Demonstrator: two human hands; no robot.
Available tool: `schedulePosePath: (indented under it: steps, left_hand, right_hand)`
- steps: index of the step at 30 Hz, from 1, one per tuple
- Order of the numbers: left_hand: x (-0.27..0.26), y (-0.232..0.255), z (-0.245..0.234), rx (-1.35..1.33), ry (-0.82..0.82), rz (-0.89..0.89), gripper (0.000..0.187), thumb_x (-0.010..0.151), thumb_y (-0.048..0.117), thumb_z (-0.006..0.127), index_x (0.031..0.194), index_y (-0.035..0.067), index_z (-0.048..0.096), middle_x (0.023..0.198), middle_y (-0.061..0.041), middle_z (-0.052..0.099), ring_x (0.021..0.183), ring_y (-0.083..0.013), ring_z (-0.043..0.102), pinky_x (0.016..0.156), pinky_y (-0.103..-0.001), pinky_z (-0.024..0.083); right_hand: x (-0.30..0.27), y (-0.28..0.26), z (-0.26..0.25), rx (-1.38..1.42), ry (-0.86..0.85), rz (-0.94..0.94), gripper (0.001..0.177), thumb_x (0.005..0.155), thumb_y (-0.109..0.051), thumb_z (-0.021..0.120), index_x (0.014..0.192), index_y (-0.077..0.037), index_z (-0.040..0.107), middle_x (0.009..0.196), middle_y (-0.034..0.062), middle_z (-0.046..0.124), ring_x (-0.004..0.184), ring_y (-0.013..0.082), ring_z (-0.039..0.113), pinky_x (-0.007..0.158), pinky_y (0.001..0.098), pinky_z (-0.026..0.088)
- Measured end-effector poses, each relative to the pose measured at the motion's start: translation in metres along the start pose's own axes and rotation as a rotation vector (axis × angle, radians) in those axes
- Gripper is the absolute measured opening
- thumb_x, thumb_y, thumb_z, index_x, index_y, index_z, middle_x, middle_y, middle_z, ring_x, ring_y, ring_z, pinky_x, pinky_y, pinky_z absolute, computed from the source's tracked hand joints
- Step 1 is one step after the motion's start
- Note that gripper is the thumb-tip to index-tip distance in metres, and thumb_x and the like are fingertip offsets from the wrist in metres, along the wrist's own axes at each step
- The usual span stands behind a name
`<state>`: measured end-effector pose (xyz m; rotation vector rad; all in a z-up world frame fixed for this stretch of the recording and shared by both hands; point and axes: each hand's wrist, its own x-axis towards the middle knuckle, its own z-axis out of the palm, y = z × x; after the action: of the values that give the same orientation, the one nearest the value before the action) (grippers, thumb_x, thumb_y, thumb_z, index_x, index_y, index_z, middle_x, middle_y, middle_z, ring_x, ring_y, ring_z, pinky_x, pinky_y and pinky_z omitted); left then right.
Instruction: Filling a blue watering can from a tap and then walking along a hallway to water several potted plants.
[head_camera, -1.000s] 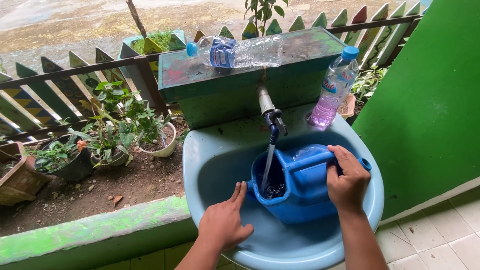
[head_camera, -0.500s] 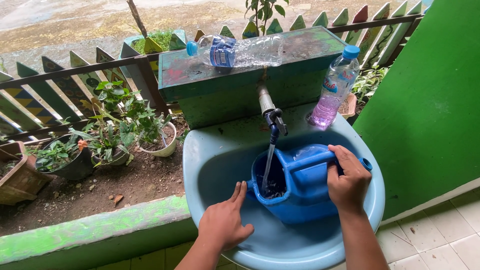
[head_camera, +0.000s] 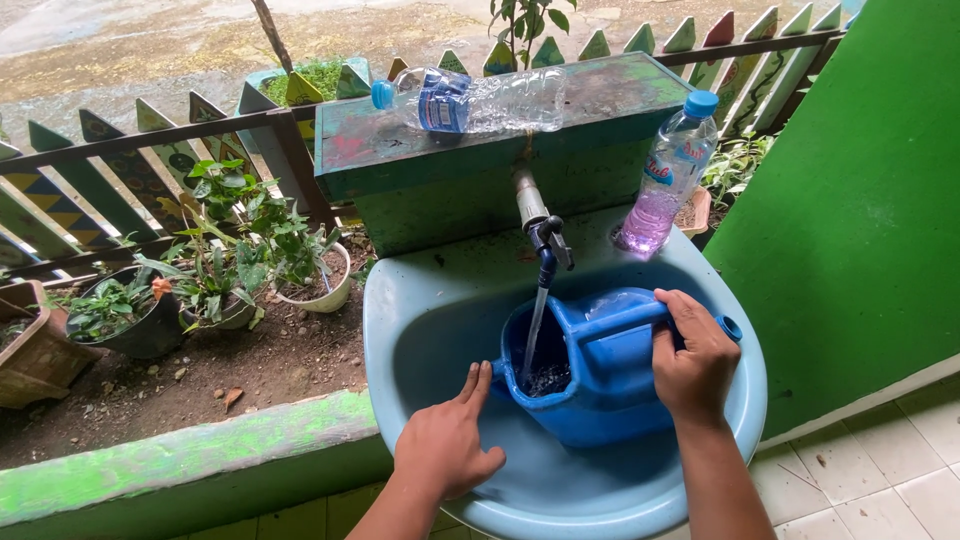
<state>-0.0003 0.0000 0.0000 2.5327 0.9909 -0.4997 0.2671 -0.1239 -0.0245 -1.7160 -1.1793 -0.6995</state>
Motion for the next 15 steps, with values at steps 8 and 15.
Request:
schedulePosePath:
  steps: [8,15]
  left_hand:
    - [-0.0006,0.0004,-0.0004,-0.008,0.003,-0.007,0.105,0.081,0.045,0.054,0.168,0.026,-0.004,0.175,0.007,0.011,0.083,-0.0396,0.067,0.063,-0.049,0.052]
    - [0.0005,-0.0004,0.0014,-0.002,0.000,-0.007,0.106,0.081,0.045,0.053,0.168,0.027,-0.004,0.175,0.008,0.010,0.081,-0.0397,0.067,0.062,-0.049,0.052]
  right_hand:
    - [0.0008,-0.0020,-0.0002,0.008,-0.003,0.007,0.037,0.088,0.013,0.060,0.120,0.004,0.075,0.117,0.0203,0.075,0.107,0.0355,0.073,0.097,0.0448,0.058]
    - [-0.0008,-0.0007,-0.0003,-0.005,0.001,0.008,0.036,0.088,0.012,0.061,0.120,0.005,0.076,0.117,0.0216,0.075,0.107,0.0363,0.073,0.098,0.0455,0.059]
